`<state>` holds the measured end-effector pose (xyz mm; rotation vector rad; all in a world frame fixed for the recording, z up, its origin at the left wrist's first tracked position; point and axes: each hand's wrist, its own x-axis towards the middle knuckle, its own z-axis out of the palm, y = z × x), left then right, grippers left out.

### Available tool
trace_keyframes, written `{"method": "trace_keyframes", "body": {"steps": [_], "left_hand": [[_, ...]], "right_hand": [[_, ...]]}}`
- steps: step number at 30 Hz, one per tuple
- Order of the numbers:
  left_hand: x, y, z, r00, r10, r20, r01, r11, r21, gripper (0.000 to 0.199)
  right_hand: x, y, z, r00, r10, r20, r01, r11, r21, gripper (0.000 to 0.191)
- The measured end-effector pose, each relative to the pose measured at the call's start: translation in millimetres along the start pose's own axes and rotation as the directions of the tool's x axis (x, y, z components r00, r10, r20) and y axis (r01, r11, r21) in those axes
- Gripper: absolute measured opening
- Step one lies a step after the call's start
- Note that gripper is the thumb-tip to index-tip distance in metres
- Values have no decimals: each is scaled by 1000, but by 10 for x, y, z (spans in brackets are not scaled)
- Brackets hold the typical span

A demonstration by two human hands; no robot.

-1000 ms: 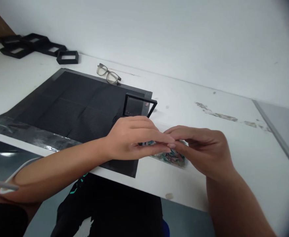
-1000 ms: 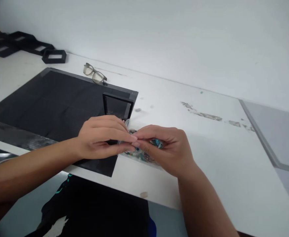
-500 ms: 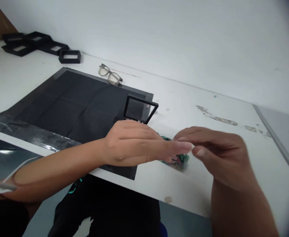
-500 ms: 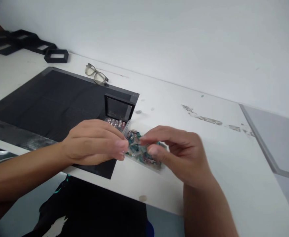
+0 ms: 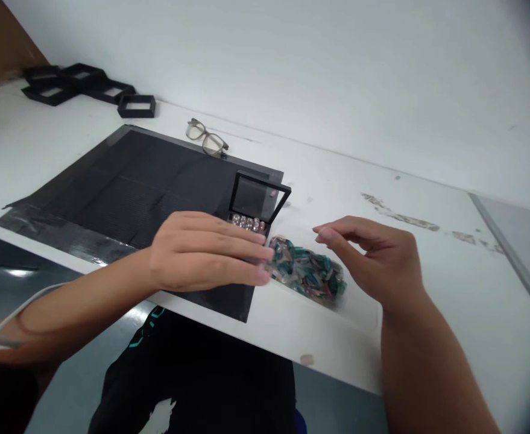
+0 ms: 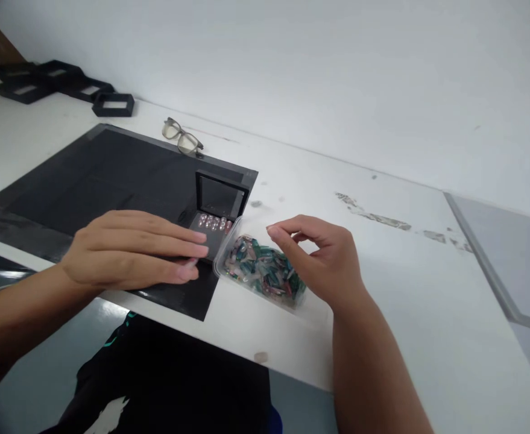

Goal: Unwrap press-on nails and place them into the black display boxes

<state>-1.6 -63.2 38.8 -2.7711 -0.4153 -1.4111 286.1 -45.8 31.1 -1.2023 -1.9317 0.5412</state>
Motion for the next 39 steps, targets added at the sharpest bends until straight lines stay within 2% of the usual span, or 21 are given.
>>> {"method": "trace_keyframes", "body": {"steps": [2,4,6,8,11,13,19,23,26,31,35,39], "left_hand": [[-195,-64,-89,999,-29,28,27,996,84,10],[-383,-163,-144,987,-106,117,92,988,125,11],[-520,-275,-155,969,-169,182,156,984,85,10],[-598,-377,-124,955,-222,195,226,974,3,9],[-638,-476,-45,932,-292,215,321,940,-118,8],[-649,-495,-7,914,-327,239,365,921,-134,10],[-680,-430,-34,870,-395,294,425,904,-42,23],[-659,-398,-74,830,-490,266,504,864,16,41],[-635,-409,-82,833,-499,239,511,859,12,37],[-602,-420,-32,855,-469,223,472,881,43,11],[-560,-366,39,855,-487,177,463,871,163,11],[-514,-311,72,858,-480,183,429,865,259,16]], "right_hand": [[-9,-28,-7,1000,-19,-1,19,998,-61,13],[-22,-55,-10,1000,-24,10,25,994,-108,13],[-32,-65,-5,999,-25,20,28,989,-145,12],[-35,-58,1,999,-22,26,26,985,-170,13],[-30,-35,3,1000,-1,26,7,981,-196,13],[-29,-33,0,1000,14,24,-9,979,-203,14],[-50,-86,0,996,89,4,-86,976,-201,14],[-45,-65,-19,998,53,18,-48,974,-219,14],[-37,-32,-35,1000,8,23,-2,974,-227,11],[-43,-29,-11,999,-45,-15,40,970,-240,8],[-54,-41,18,992,-108,-67,89,967,-237,8],[-57,-58,15,992,-94,-86,70,965,-252,10]]}}
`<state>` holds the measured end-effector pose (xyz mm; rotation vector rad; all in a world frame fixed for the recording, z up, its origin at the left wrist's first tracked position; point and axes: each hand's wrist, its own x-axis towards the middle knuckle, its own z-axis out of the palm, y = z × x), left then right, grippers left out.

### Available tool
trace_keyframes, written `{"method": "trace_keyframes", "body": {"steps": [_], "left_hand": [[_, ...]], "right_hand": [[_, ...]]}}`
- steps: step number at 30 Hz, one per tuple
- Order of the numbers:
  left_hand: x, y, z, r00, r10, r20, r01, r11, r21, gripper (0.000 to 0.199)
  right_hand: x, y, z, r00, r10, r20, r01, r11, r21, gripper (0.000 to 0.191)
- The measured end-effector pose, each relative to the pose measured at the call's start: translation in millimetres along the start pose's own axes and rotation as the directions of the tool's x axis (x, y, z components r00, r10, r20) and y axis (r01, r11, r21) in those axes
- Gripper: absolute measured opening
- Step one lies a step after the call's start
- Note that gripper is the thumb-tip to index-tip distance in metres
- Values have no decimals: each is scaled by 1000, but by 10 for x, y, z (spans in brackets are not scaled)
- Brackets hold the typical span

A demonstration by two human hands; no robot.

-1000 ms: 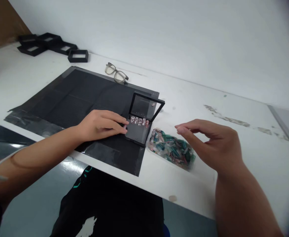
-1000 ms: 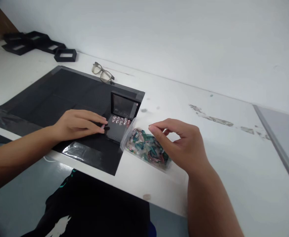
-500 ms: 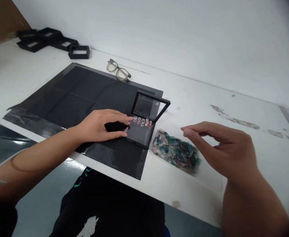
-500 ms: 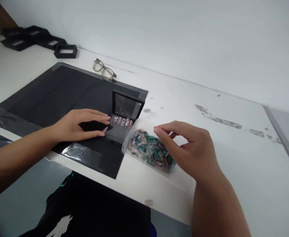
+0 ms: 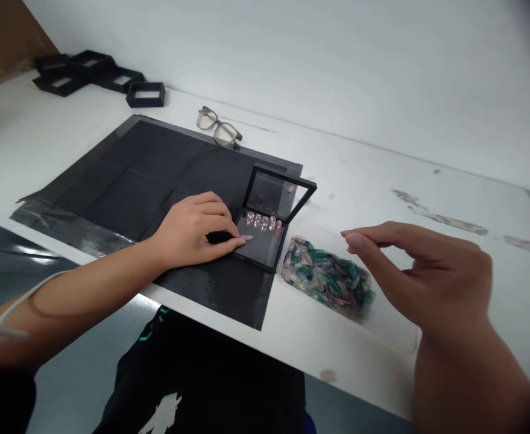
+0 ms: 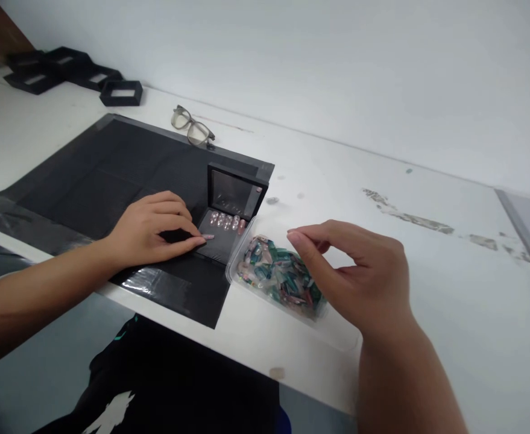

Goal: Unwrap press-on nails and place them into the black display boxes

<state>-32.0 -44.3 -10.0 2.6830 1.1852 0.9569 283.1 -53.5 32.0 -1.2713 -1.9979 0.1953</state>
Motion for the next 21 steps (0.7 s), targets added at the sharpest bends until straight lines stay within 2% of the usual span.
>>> {"method": "trace_keyframes", "body": {"steps": [7,11,14,18,21], "left_hand": [[-8,39,-25,1000,6,-12,-5,996,90,24],[-17,72,-34,997,75,4,-75,997,-18,31],[-12,80,-36,996,76,-37,-78,995,-65,26],[-20,66,-19,998,41,-38,-37,994,100,19],[-38,77,-3,992,125,-35,-119,983,141,18]], "right_hand": [[24,-69,15,999,34,23,-34,999,-2,17],[25,-67,31,997,45,55,-46,999,12,18],[24,-56,23,997,34,74,-34,999,10,18],[32,-58,-1,996,25,85,-24,1000,-6,20],[38,-77,-10,995,18,98,-17,1000,-7,21]]}}
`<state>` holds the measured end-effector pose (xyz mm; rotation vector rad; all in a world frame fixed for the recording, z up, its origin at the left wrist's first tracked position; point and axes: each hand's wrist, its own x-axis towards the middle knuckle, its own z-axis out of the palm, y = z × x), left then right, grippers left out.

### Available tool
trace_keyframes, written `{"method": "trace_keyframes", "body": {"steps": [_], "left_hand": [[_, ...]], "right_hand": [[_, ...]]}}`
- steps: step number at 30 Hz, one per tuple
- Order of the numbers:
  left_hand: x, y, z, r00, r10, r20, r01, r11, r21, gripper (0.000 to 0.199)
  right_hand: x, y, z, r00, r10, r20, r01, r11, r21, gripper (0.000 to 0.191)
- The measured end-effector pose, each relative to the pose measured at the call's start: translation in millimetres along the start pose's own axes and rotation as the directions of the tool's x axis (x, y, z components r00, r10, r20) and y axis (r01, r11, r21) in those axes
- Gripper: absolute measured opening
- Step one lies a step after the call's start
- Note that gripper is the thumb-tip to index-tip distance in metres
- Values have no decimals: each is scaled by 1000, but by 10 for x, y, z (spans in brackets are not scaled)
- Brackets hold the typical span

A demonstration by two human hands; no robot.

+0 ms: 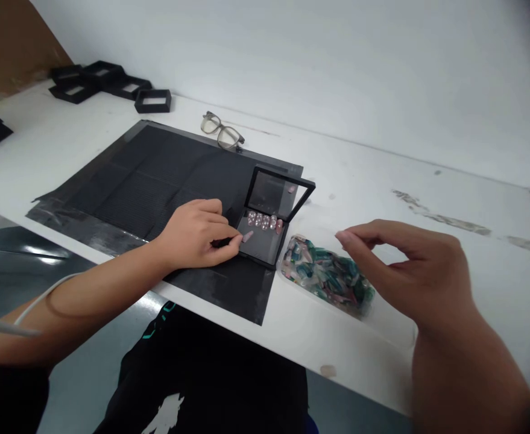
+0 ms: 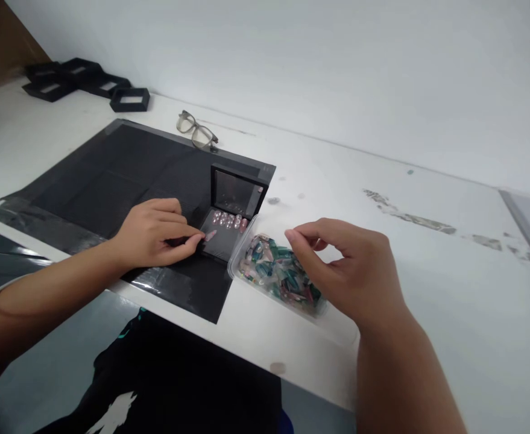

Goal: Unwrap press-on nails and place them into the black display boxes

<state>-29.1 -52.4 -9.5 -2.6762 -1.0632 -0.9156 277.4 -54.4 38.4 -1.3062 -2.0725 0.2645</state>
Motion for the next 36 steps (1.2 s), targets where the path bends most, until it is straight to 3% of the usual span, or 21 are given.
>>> {"method": "trace_keyframes", "body": {"steps": [4,10,18,25,30,33,36], "left_hand": [[-3,35,0,993,115,-9,-115,992,-59,19],[12,21,7,998,57,-11,-57,998,-7,19],[-8,62,30,995,96,12,-97,987,132,20],[-17,101,30,996,90,-28,-84,979,187,19],[68,204,-68,989,122,-82,-102,972,211,14],[272,318,-95,972,216,-92,-205,972,116,18],[526,393,-25,921,376,-99,-380,925,-26,40]], "right_hand": [[-7,-25,-4,1000,23,8,-24,1000,19,21],[-24,5,-3,1000,5,30,-6,999,34,16],[-23,7,-27,999,-23,32,23,1000,13,18],[-26,135,-23,997,-53,-54,48,994,-100,13],[-1,125,-39,964,-169,-205,126,970,-206,15],[21,109,-65,946,-218,-241,164,961,-224,16],[21,140,-41,964,-227,-135,206,966,-153,8]]}}
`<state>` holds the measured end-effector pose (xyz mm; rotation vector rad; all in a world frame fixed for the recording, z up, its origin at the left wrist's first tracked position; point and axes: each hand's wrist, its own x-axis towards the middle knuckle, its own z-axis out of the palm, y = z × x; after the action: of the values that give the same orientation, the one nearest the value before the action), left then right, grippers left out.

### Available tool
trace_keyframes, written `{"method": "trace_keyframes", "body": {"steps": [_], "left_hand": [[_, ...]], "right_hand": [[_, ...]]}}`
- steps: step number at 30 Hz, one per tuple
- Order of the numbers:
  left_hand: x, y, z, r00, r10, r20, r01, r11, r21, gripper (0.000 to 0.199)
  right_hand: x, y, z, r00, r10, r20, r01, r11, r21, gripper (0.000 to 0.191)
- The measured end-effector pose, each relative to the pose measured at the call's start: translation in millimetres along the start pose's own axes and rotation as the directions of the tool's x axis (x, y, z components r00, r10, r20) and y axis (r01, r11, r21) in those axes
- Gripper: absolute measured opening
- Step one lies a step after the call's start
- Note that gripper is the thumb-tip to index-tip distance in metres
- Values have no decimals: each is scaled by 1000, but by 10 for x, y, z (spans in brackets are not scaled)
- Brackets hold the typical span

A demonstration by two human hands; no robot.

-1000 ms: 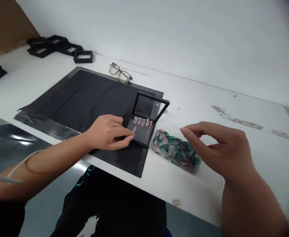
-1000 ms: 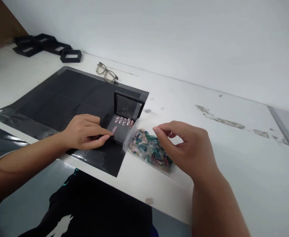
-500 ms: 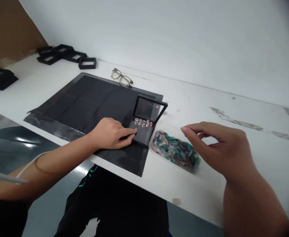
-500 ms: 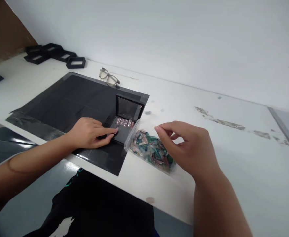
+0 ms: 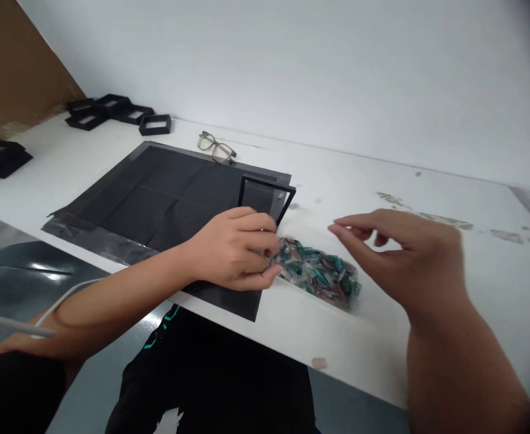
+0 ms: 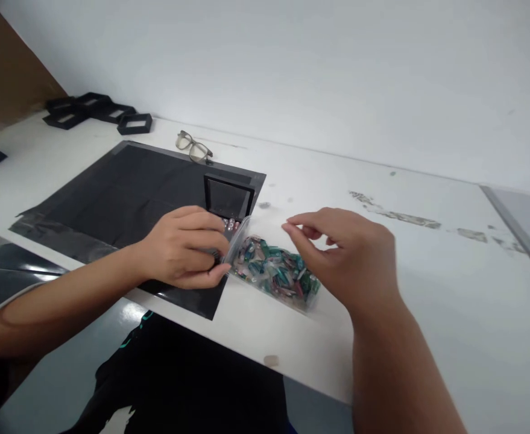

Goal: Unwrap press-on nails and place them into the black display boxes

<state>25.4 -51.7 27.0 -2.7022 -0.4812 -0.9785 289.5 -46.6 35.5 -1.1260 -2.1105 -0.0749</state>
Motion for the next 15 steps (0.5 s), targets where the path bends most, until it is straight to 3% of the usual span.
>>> {"method": "trace_keyframes", "body": {"steps": [3,8,11,15], "left_hand": [[116,-50,151,1000,-5,31,9,991,-133,46],[43,-19,299,992,-125,24,127,963,-237,42],[23,28,314,986,-167,-15,156,946,-284,40],[43,55,331,988,-156,-8,142,921,-362,38]], "right_hand": [[-34,3,70,974,-52,221,33,996,87,9],[-57,-85,127,838,6,545,-29,999,33,14],[-52,-127,125,765,68,640,-73,997,-19,15],[-44,-122,129,741,115,662,-128,991,-29,19]]}}
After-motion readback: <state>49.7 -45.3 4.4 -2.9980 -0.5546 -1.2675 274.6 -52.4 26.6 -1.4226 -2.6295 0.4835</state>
